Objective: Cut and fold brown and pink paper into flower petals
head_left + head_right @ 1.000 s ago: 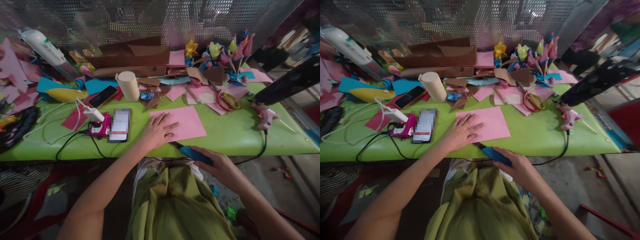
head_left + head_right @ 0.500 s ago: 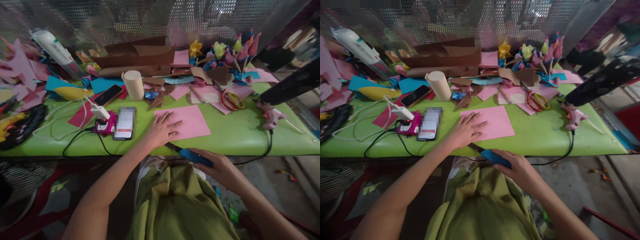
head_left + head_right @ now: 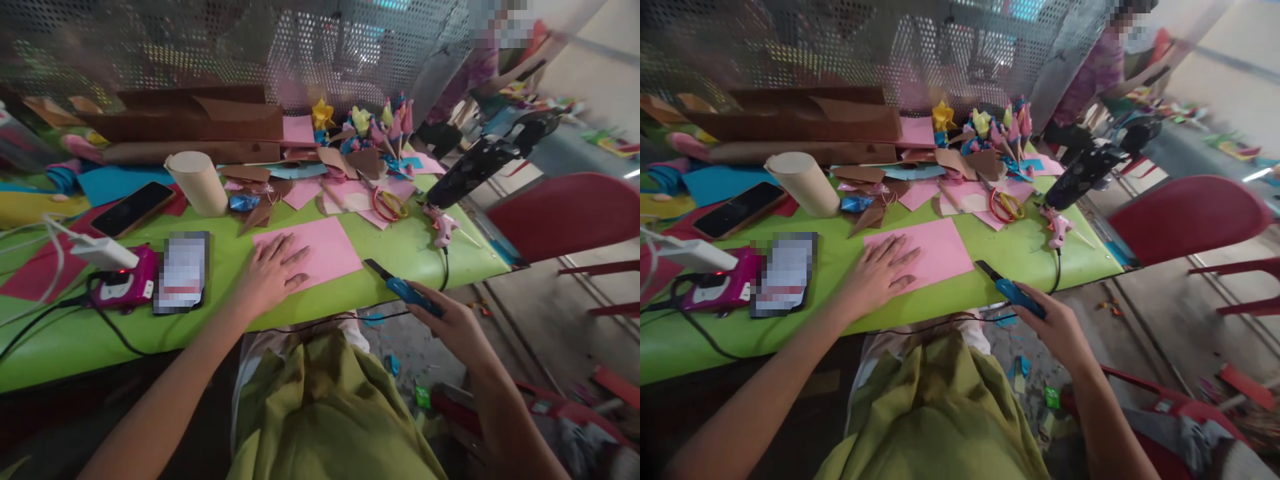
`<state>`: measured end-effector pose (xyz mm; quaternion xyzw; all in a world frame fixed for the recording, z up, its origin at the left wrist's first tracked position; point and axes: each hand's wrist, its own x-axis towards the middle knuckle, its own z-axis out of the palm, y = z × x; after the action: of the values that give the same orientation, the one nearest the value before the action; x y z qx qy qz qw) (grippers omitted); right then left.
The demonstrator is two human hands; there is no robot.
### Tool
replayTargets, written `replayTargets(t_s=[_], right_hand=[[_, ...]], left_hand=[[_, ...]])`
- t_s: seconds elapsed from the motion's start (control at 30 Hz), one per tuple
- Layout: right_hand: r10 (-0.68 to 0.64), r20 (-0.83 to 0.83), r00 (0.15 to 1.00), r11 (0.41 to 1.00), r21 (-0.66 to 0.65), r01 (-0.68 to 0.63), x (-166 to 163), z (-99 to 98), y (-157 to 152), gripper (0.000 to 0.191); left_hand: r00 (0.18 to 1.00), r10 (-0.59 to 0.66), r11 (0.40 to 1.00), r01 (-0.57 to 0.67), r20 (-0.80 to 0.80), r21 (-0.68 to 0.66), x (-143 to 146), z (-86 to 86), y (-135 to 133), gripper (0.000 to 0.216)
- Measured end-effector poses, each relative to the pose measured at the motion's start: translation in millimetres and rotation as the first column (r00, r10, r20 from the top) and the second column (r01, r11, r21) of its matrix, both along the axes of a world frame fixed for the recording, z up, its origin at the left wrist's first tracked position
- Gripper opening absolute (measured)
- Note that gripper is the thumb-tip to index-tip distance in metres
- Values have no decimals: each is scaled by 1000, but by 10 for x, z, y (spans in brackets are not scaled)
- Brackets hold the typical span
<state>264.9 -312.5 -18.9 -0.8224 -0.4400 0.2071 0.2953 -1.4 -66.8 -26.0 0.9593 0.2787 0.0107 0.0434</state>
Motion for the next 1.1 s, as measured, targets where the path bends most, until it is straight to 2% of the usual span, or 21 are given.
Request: replayTargets(t_s=[0.63,0.87,1.1], right_hand=[[81,-29,996,996,32,-80,-40,-96,77,49],[268,63,961,963,-6,-268,-251,-59,249,48],[512,22,859,859,11,-512,-712,-13,504,49]], left_hand=[[999,12,1000,-12,-34,-11,0,6,7,60],[1000,17,1000,-18,-15,-24,7,8,-8,58],[1000,13,999,-14,-23,-48,4,-16,-32,55]])
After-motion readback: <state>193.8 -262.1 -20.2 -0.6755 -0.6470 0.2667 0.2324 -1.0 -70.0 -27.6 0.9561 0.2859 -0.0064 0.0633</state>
